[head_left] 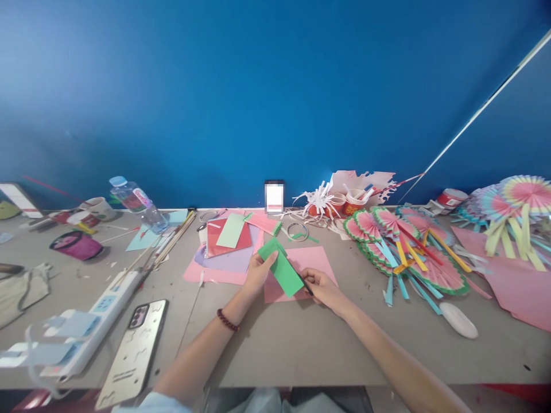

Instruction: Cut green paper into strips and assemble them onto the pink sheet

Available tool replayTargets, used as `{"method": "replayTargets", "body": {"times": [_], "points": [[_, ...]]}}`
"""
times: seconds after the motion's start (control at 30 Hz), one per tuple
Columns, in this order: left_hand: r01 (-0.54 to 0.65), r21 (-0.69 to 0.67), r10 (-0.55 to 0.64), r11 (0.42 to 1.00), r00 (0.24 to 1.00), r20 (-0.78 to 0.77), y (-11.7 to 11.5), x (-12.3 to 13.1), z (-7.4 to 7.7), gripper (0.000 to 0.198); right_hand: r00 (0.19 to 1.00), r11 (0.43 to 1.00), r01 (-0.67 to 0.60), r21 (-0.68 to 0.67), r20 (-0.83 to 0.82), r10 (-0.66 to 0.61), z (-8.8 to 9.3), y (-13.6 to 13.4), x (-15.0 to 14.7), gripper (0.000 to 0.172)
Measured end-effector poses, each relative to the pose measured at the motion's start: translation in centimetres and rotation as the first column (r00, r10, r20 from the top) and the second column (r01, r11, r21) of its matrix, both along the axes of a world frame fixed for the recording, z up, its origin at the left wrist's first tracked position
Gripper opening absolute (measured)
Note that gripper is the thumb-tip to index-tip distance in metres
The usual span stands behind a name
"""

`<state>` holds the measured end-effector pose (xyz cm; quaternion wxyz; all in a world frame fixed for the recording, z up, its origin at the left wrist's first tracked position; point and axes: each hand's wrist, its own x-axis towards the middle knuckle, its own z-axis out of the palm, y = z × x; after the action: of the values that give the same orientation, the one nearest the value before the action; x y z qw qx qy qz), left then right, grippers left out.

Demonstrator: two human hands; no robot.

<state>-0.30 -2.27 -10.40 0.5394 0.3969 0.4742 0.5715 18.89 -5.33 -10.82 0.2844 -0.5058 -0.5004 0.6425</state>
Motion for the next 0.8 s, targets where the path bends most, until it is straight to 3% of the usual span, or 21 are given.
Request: {"method": "replayTargets", "body": {"times": [0.4, 0.8], "points": [[0.014, 0.023, -0.014, 1.000, 1.000, -0.003, 0.2, -0.2, -0.4, 0.040, 0.999, 0.999, 0.031, 0.013, 0.006, -0.032, 0.8, -0.2, -0.1, 0.035], [0.013, -0.006, -0.012, 1.000, 0.999, 0.032, 0.1, -0.1, 0.6, 0.042, 0.999, 0.999, 0.032, 0.007, 0.029, -0.033, 0.6, -0.2, -0.1, 0.030]]}}
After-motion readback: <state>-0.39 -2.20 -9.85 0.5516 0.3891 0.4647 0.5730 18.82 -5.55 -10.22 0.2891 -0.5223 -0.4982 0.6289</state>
